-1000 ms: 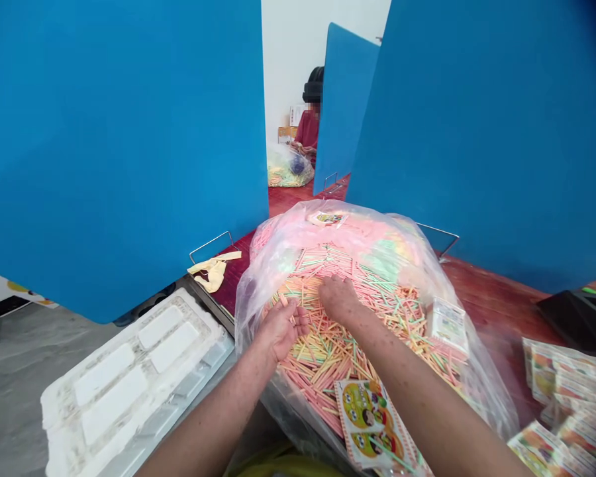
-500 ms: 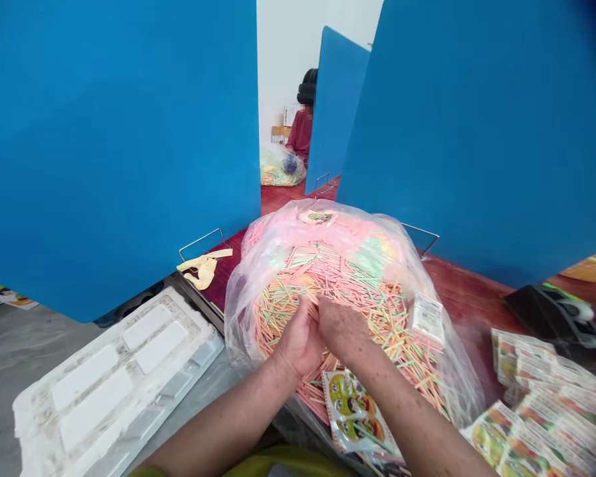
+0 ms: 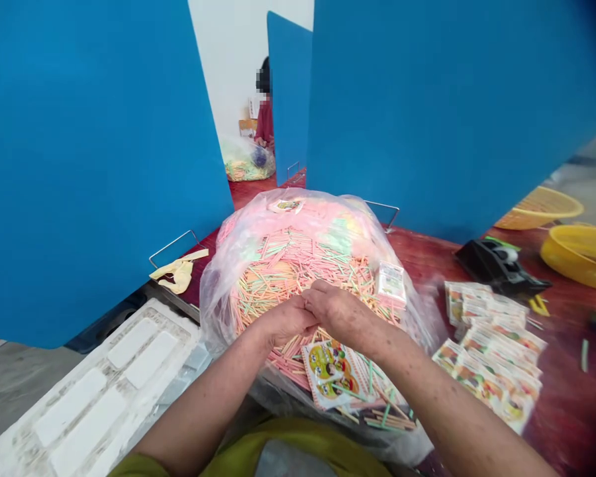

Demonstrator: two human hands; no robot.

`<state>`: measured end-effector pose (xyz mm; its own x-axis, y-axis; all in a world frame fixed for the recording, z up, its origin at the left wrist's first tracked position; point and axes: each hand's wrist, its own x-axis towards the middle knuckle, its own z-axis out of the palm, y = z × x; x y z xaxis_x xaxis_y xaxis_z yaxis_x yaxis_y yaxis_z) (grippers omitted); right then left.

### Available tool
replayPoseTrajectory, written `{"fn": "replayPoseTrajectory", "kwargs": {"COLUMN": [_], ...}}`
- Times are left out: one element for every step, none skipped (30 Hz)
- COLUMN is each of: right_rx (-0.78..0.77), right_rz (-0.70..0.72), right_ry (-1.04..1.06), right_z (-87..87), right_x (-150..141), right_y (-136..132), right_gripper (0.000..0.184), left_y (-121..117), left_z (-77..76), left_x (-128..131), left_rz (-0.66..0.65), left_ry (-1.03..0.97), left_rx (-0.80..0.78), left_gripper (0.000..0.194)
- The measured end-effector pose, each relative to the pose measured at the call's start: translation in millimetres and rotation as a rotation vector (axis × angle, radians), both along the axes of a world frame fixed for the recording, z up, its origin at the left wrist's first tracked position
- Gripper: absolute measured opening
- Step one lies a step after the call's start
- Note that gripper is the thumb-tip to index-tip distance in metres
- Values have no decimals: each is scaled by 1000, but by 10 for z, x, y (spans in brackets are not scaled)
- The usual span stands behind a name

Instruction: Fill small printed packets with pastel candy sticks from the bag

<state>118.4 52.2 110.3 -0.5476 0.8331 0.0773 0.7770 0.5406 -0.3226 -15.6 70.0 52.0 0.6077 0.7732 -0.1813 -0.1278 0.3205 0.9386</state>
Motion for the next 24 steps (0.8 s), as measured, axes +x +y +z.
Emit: {"fn": "replayPoseTrajectory", "kwargs": {"right_rx": [-44,-70,-88,-104,-122,-133,-130,-112,-78,-41,-15,-11,-31,-68,-105,-129,-143,-152,-160,-171,-183,-188,-180,-158], "right_rz": [-9,-38,-68,-96,-121,-151,-189,-240,-304,-363,-405,-428,-434,-432,-432,-445,-472,-508,-547,-579,-595,-595,-576,-546], "right_ry": [-19,-10,21,64,106,138,150,143,119,78,23,-37,-93,-128,-131,-93,-19,75,176,271,352,410,440,438], "right_z": [-23,-43,-59,-67,-70,-69,-71,-80,-103,-144,-205,-285,-377,-472,-560,-630,-675,-693,-687,-664,-633,-604,-587,-585], "right_x": [-31,-57,-70,-64,-33,24,105,205,317,431,540,637,722,796,863,926,986,1041,1086,1112,1112,1083,1024,940], "right_y": [-31,-56,-73,-80,-79,-73,-69,-72,-87,-118,-165,-225,-294,-367,-441,-513,-581,-645,-703,-756,-800,-834,-855,-862], "right_gripper": [23,23,24,25,24,24,22,21,20,20,19,20,20,21,21,21,21,20,19,19,18,18,18,19], "left_y": [-5,-6,-4,1,4,6,1,-12,-36,-72,-118,-170,-225,-276,-317,-346,-358,-353,-335,-304,-266,-224,-181,-142], "left_z": [-14,-26,-36,-39,-34,-24,-8,8,21,24,15,-9,-47,-95,-149,-201,-247,-282,-305,-316,-317,-312,-303,-292], "left_x": [15,32,51,69,86,98,104,103,98,93,91,98,115,143,179,218,254,283,300,305,300,288,271,252], "left_rz": [-26,-38,-51,-63,-74,-69,-29,45,131,199,231,219,176,135,122,130,143,148,141,121,88,47,5,-35], "left_ry": [7,3,-6,-12,-12,-2,20,60,118,193,281,374,465,543,606,653,687,712,730,741,748,753,759,769], "left_rx": [-29,-54,-65,-56,-27,19,81,153,234,316,395,468,529,581,625,662,696,728,755,775,782,779,768,752], "left_gripper": [17,13,10,8,7,10,17,25,32,36,35,31,27,27,29,30,31,29,27,24,21,18,14,12]}}
